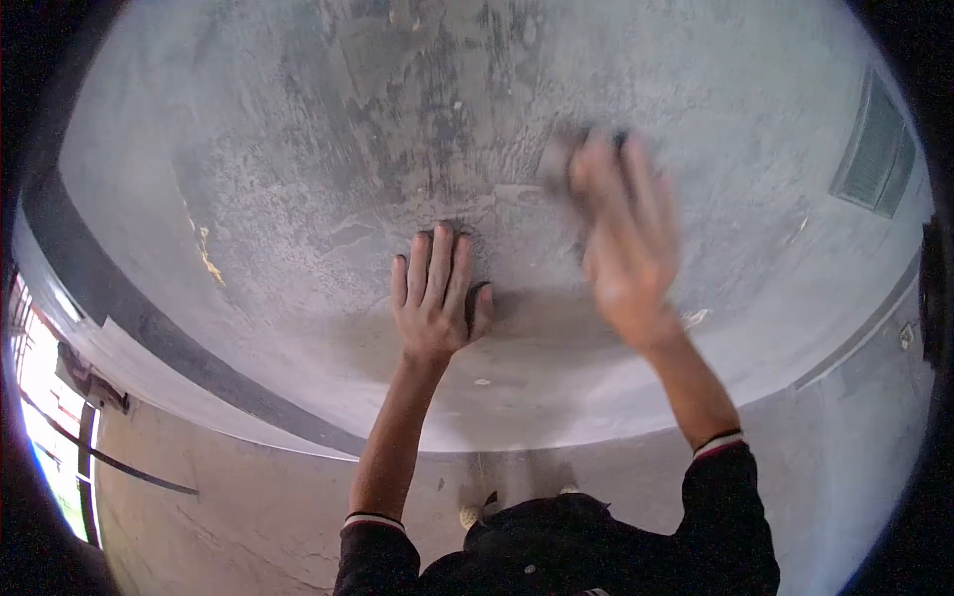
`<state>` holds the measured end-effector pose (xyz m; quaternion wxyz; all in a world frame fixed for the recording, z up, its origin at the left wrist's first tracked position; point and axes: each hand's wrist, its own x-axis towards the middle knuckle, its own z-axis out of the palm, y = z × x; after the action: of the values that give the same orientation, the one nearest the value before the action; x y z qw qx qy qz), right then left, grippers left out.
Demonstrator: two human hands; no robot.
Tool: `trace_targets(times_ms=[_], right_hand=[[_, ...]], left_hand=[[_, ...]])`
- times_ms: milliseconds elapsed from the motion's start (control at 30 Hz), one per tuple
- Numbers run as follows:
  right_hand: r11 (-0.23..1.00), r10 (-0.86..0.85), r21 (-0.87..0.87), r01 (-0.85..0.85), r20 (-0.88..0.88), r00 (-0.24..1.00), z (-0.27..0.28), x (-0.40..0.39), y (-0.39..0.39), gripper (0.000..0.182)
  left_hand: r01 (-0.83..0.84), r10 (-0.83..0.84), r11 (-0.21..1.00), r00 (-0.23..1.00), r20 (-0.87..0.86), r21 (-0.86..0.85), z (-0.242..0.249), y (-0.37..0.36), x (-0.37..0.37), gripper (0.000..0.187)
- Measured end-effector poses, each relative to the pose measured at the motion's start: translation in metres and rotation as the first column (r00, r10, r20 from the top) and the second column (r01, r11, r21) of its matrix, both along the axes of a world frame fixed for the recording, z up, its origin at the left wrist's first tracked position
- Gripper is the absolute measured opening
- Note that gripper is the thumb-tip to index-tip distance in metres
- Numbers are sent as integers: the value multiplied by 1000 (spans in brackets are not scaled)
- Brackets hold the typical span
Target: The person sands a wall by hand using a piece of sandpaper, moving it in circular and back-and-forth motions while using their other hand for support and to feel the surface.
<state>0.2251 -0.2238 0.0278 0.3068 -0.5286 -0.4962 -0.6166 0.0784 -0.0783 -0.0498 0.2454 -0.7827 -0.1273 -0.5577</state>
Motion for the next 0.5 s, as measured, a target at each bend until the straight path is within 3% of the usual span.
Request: trace_targets(times_ms=[100,167,200,267,333,400,500], right_hand=[[993,-49,102,52,-33,998,50,-3,7,37],[982,28,189,-20,-41,999,40,-11,16,34],[983,10,182,-4,-31,999,16,-15,18,34],[999,-49,1,50,-94,994,-26,-21,16,31],[995,-84,-53,80,-70,994,-11,-17,8,28],[997,82,-16,-81,47,996,24,-5,7,29],[999,39,28,-40,48,998,42,-6,10,29]], left_hand=[[18,-18,1000,1000,-14,9,-9,0,1,52],[10,-10,1000,1000,6,18,-8,2,0,52],[6,-6,1000,1000,-4,30,-8,4,0,51],[19,-19,1000,1000,-1,14,-9,4,-3,51],[27,-26,999,999,-48,33,-7,5,-5,49],[68,-68,998,998,-20,19,-6,4,-3,48],[66,-66,997,998,17,45,-9,5,-2,44]])
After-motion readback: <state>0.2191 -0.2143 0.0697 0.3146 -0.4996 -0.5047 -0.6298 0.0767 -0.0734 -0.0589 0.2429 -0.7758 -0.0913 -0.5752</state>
